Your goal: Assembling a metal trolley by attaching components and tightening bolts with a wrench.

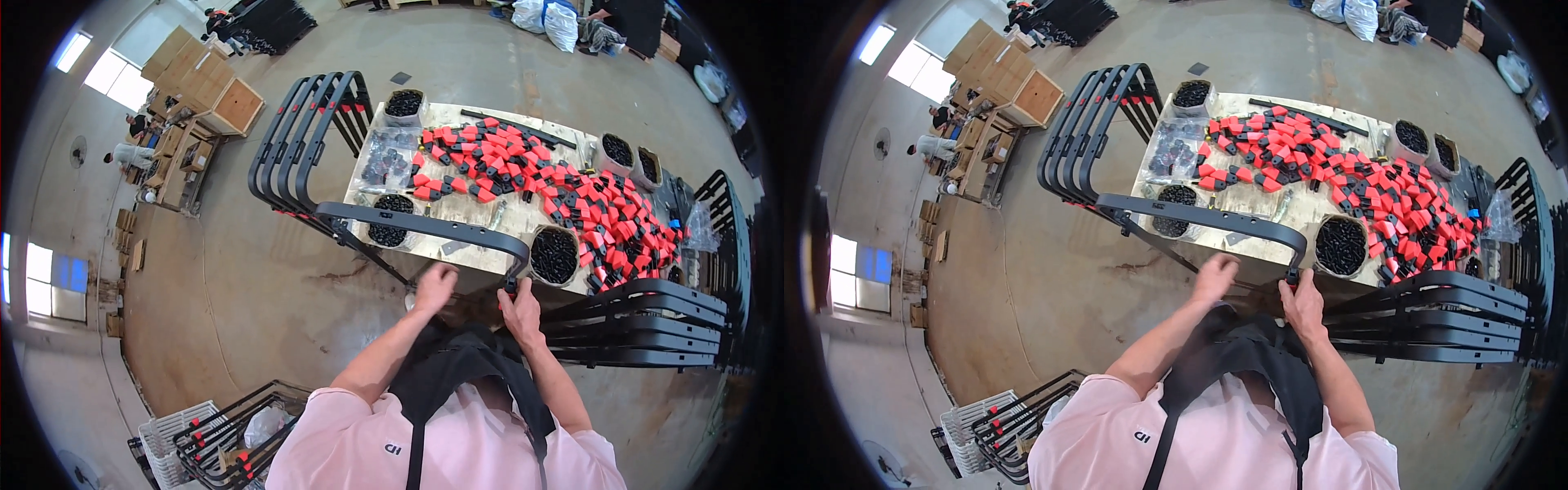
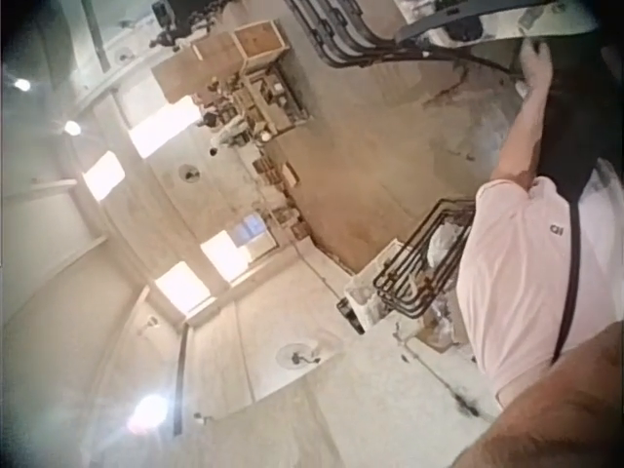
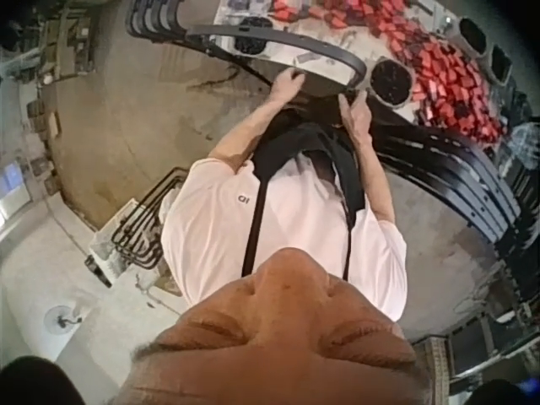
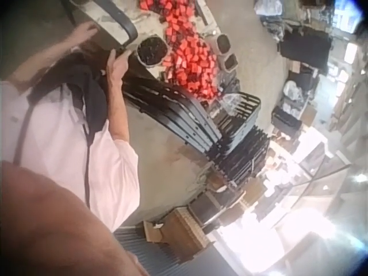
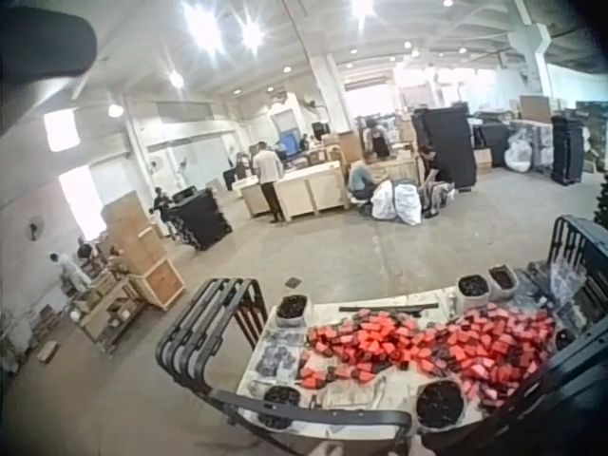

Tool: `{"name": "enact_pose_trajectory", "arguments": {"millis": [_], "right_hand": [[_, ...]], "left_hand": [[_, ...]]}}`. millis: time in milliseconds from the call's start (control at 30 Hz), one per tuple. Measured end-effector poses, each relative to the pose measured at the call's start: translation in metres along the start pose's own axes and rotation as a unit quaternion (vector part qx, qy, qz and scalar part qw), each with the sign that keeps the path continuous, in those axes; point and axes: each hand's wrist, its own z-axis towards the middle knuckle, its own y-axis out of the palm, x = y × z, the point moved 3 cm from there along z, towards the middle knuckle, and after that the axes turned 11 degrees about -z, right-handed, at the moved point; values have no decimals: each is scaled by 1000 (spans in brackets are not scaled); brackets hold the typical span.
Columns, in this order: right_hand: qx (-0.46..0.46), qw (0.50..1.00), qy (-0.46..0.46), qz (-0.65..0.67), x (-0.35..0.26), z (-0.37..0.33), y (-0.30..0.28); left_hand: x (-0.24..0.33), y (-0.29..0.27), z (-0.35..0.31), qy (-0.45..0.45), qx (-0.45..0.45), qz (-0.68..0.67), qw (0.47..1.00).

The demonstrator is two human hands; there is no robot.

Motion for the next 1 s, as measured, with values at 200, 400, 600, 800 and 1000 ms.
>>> {"name": "enact_pose_trajectory", "arguments": {"millis": [200, 400, 600, 800, 1000], "right_hand": [[1, 1000, -8, -3, -6, 1, 1], [15, 999, -5, -41, -8, 1, 1], [23, 999, 23, -38, -6, 0, -10], [12, 999, 39, -23, -15, -2, 3], [10, 999, -16, -37, -9, -4, -2]], "left_hand": [[2, -129, 41, 126, 281, 105, 946], [13, -144, 71, 78, 267, 219, 935], [17, -130, 94, 62, 239, 282, 927], [10, -150, 91, 99, 191, 368, 905], [-16, -153, 106, 240, 208, 292, 902]]}}
